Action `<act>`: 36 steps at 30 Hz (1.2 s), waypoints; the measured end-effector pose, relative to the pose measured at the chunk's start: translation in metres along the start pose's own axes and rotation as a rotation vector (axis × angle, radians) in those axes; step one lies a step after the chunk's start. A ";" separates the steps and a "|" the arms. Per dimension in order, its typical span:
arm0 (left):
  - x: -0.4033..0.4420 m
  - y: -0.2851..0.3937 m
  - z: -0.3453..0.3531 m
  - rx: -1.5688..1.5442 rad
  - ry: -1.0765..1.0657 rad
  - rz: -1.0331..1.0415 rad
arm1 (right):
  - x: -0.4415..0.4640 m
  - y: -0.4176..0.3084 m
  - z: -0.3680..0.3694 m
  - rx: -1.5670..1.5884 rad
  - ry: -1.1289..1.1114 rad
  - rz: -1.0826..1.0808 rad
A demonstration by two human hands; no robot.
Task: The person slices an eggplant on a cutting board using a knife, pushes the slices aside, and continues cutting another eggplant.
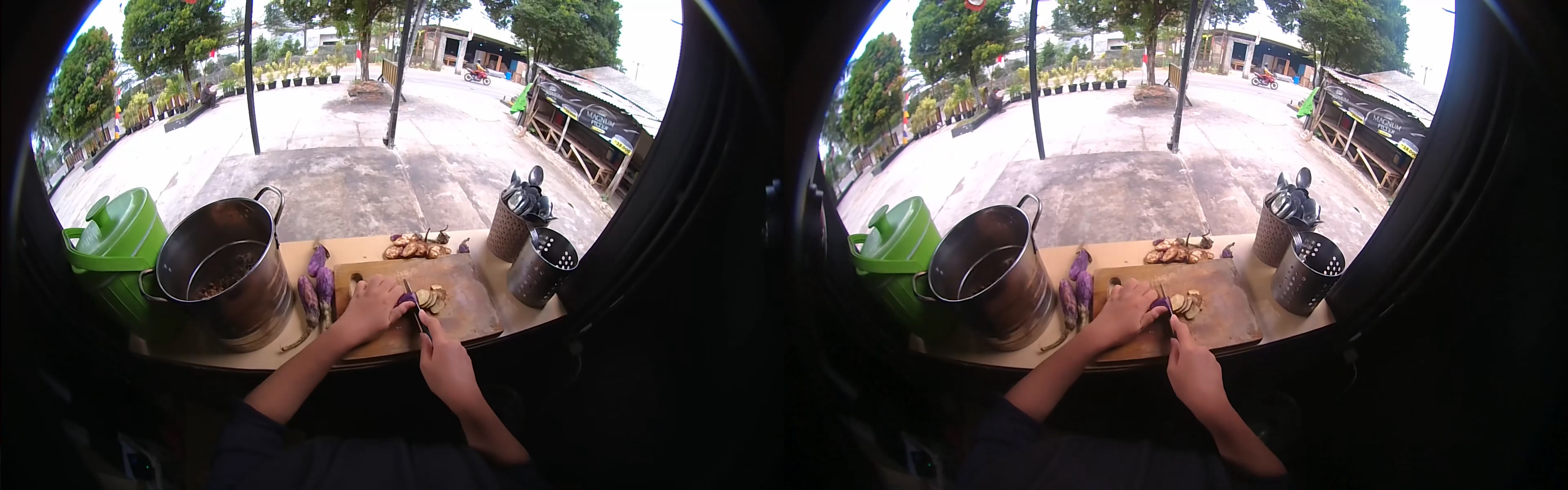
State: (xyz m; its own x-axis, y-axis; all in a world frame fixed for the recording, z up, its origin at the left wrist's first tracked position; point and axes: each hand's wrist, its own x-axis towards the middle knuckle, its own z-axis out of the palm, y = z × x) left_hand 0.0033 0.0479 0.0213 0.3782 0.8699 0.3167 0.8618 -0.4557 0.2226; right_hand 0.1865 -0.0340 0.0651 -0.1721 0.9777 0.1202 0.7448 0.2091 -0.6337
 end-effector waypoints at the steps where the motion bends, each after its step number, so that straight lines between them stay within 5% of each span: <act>1: 0.000 0.001 -0.001 -0.017 0.018 0.000 | -0.003 0.000 -0.001 -0.014 0.007 -0.005; 12: -0.004 0.002 0.003 -0.025 0.118 -0.021 | 0.005 0.001 0.001 -0.042 -0.007 -0.007; 20: -0.002 -0.001 0.004 -0.173 0.238 0.154 | 0.000 0.004 0.003 -0.059 -0.031 0.011; 31: -0.001 0.002 -0.001 -0.271 0.266 0.154 | -0.018 0.014 0.014 -0.192 0.314 -0.161; 36: 0.000 0.003 -0.007 -0.421 0.256 0.172 | 0.001 0.009 0.023 -0.349 0.282 -0.154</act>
State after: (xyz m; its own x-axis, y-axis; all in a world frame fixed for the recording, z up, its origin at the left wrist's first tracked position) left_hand 0.0037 0.0446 0.0285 0.3621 0.7256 0.5851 0.5637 -0.6704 0.4825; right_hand 0.1780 -0.0317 0.0417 -0.1517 0.8919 0.4260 0.9049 0.2987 -0.3032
